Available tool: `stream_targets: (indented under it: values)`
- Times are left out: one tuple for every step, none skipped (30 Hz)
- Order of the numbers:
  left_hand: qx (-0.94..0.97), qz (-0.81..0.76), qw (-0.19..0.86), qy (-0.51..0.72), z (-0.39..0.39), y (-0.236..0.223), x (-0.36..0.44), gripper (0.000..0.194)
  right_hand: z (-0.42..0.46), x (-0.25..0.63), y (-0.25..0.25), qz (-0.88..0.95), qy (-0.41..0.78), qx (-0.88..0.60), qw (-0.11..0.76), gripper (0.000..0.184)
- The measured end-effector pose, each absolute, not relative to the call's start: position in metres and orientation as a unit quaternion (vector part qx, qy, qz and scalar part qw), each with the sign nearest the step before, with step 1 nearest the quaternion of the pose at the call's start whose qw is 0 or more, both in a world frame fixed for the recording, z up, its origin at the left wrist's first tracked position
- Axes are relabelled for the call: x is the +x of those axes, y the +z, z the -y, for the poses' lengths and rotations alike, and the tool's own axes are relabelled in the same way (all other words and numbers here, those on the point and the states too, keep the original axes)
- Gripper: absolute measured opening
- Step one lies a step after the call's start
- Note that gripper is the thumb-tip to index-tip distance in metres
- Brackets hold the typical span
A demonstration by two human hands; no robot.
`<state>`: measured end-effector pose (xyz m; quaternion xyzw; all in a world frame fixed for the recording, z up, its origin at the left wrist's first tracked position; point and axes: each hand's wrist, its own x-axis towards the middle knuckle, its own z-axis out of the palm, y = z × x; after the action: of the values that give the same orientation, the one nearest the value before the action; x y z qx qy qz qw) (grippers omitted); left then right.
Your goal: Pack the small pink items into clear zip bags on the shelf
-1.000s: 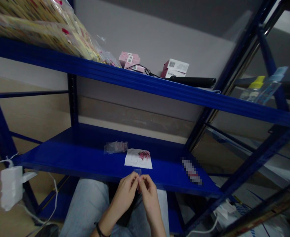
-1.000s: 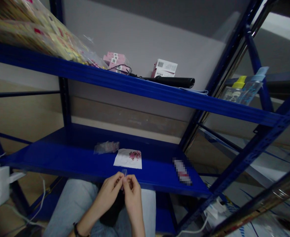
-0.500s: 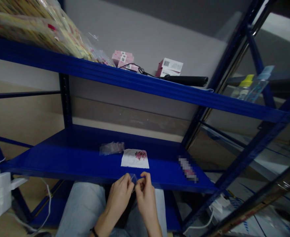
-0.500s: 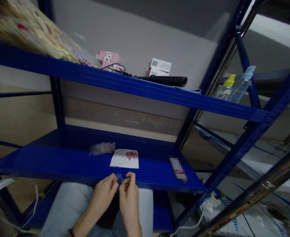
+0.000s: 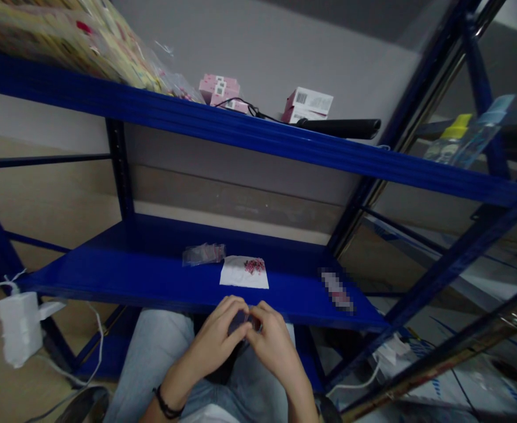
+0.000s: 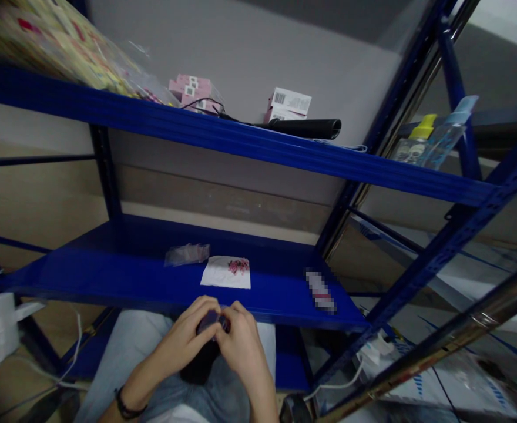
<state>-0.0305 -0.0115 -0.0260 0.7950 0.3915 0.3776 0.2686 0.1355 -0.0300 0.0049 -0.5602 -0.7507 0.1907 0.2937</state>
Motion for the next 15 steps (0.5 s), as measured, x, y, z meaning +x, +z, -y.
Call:
stream_targets:
  values:
    - [0.797, -0.373, 0.285, 0.381, 0.011, -0.030, -0.034, 0.036, 0.029, 0.137, 0.005, 0.751, 0.199, -0.562, 0.284, 0.010]
    - [0.798, -0.358, 0.302, 0.378, 0.009, -0.035, -0.036, 0.056, 0.029, 0.139, 0.004, 0.753, 0.208, -0.561, 0.274, 0.010]
    - [0.798, -0.349, 0.320, 0.372, 0.008, -0.041, -0.039, 0.070, 0.027, 0.142, 0.004, 0.756, 0.218, -0.557, 0.266, 0.010]
    - [0.796, -0.345, 0.336, 0.366, 0.006, -0.046, -0.040, 0.076, 0.026, 0.144, 0.004, 0.762, 0.229, -0.549, 0.258, 0.011]
    - [0.791, -0.344, 0.351, 0.363, 0.005, -0.051, -0.041, 0.076, 0.024, 0.145, 0.005, 0.767, 0.239, -0.540, 0.251, 0.013]
    - [0.785, -0.345, 0.363, 0.365, 0.005, -0.055, -0.041, 0.074, 0.023, 0.147, 0.005, 0.771, 0.249, -0.531, 0.247, 0.014]
    - [0.779, -0.346, 0.370, 0.370, 0.004, -0.058, -0.040, 0.072, 0.022, 0.149, 0.006, 0.775, 0.258, -0.521, 0.246, 0.015]
    - [0.773, -0.349, 0.374, 0.375, 0.005, -0.061, -0.039, 0.070, 0.021, 0.150, 0.007, 0.777, 0.270, -0.511, 0.250, 0.015]
    - [0.770, -0.351, 0.375, 0.380, 0.005, -0.063, -0.038, 0.067, 0.021, 0.151, 0.008, 0.777, 0.283, -0.500, 0.257, 0.014]
    - [0.767, -0.353, 0.372, 0.386, 0.005, -0.064, -0.037, 0.064, 0.020, 0.153, 0.008, 0.773, 0.299, -0.489, 0.272, 0.011]
    - [0.764, -0.356, 0.367, 0.393, 0.005, -0.065, -0.037, 0.060, 0.019, 0.153, 0.008, 0.763, 0.314, -0.479, 0.298, 0.008]
    - [0.762, -0.359, 0.361, 0.401, 0.004, -0.064, -0.038, 0.055, 0.018, 0.154, 0.006, 0.744, 0.331, -0.473, 0.336, 0.007]
    - [0.760, -0.361, 0.354, 0.409, 0.002, -0.061, -0.038, 0.050, 0.017, 0.154, 0.002, 0.712, 0.350, -0.471, 0.385, 0.009]
    - [0.759, -0.364, 0.345, 0.417, 0.000, -0.056, -0.039, 0.046, 0.015, 0.152, -0.003, 0.663, 0.376, -0.471, 0.443, 0.012]
    - [0.761, -0.366, 0.331, 0.422, -0.003, -0.049, -0.040, 0.044, 0.012, 0.150, -0.010, 0.598, 0.409, -0.468, 0.505, 0.015]
